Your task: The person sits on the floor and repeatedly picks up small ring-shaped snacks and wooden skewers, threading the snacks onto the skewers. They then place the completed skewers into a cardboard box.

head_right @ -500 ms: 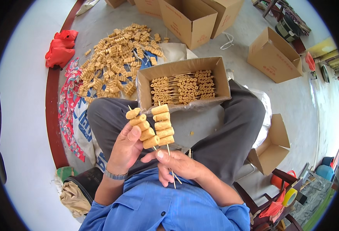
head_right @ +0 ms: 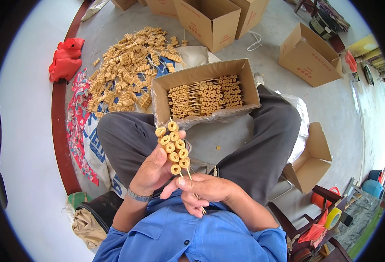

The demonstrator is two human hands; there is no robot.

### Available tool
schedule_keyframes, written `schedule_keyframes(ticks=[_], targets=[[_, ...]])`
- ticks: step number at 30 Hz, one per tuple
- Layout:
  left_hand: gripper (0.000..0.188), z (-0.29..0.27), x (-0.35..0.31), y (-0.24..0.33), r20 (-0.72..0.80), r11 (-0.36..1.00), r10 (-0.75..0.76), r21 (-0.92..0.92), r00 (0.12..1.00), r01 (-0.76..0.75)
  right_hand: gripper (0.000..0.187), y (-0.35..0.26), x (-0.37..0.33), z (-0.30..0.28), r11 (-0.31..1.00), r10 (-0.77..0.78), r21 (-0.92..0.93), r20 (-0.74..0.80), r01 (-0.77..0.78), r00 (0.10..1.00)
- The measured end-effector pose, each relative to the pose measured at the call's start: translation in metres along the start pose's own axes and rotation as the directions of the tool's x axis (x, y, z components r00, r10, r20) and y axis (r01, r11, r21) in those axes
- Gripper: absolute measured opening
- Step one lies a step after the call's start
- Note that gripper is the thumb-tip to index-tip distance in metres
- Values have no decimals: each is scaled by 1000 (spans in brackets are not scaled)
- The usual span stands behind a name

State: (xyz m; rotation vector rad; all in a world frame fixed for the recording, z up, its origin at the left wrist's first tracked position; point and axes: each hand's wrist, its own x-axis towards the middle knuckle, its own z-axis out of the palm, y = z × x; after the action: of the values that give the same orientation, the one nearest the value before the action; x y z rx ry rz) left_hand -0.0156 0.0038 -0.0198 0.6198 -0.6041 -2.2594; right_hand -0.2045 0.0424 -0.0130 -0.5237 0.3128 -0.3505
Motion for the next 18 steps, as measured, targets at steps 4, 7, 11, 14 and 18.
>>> schedule_keyframes(ticks=[4, 7, 11, 14, 18], targets=[[70, -18, -2, -14, 52, 997, 10, -79, 999, -5, 66, 6, 2, -5, 996, 30, 80, 89, -37, 996], [72, -21, 4, -22, 28, 995, 66, -74, 997, -64, 66, 9, 8, -9, 988, 32, 143, 139, -52, 990], [73, -14, 16, -18, -60, 995, 99, -14, 993, -100, 70, 12, 10, -16, 978, -24, 207, 138, -6, 990], [67, -15, 26, -3, -98, 981, 192, 5, 976, -192, 80, 20, 14, -26, 938, -132, 327, 45, 110, 990], [54, -15, 48, 35, -252, 949, 312, 121, 916, -290, 69, 25, 23, -58, 914, -193, 239, -458, 329, 868]])
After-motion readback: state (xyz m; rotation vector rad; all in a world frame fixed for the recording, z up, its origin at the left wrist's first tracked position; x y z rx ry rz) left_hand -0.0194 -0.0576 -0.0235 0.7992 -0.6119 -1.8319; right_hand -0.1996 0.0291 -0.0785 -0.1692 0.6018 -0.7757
